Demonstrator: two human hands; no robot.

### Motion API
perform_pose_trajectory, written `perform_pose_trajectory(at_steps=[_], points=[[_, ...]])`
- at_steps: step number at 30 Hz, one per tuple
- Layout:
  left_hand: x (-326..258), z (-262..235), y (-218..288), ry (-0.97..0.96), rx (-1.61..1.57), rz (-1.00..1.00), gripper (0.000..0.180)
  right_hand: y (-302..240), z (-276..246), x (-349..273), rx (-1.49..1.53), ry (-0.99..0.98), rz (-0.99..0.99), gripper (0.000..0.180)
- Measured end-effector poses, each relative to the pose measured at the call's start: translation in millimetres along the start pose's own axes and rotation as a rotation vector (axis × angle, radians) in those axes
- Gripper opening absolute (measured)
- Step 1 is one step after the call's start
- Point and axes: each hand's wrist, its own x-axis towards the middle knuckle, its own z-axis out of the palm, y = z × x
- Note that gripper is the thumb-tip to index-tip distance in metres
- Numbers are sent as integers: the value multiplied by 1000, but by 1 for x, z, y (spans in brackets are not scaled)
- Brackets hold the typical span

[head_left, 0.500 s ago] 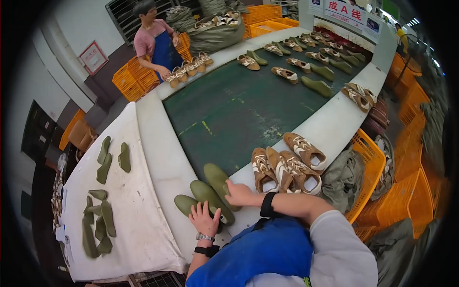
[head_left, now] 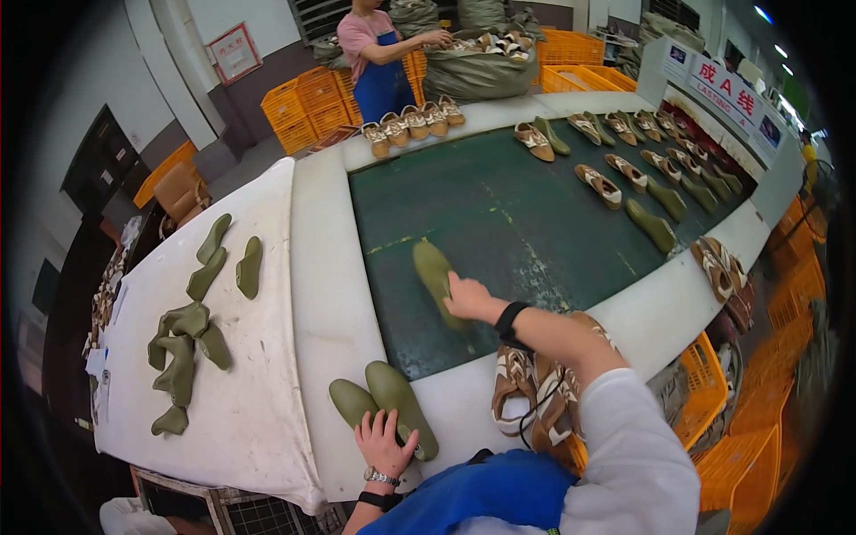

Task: Sorting and arranging shoes and shoe lasts on a conveyor belt and work table.

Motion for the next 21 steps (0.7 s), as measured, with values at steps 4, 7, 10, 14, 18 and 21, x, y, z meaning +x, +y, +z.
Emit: perform_pose_trajectory(at_steps=[4, 7, 10, 14, 18, 21], points=[[-7, 0, 4, -24, 11, -19, 52, 22, 60, 11, -86, -136, 113, 55], [-4, 3, 0, 18, -2, 2, 52, 21, 34, 16, -79, -274, 165, 59], [2, 8, -3, 33, -14, 31, 51, 27, -11, 18, 195, -515, 304, 71], [-4, 10, -11, 54, -31, 61, 50, 4, -87, -37, 235, -468, 88, 48], [-3, 6, -30, 23, -61, 161, 49, -3, -91, -134, 1, -747, -274, 25], [-2, 4, -33, -18, -91, 172, 50, -22, -34, -224, -270, -640, -327, 27]])
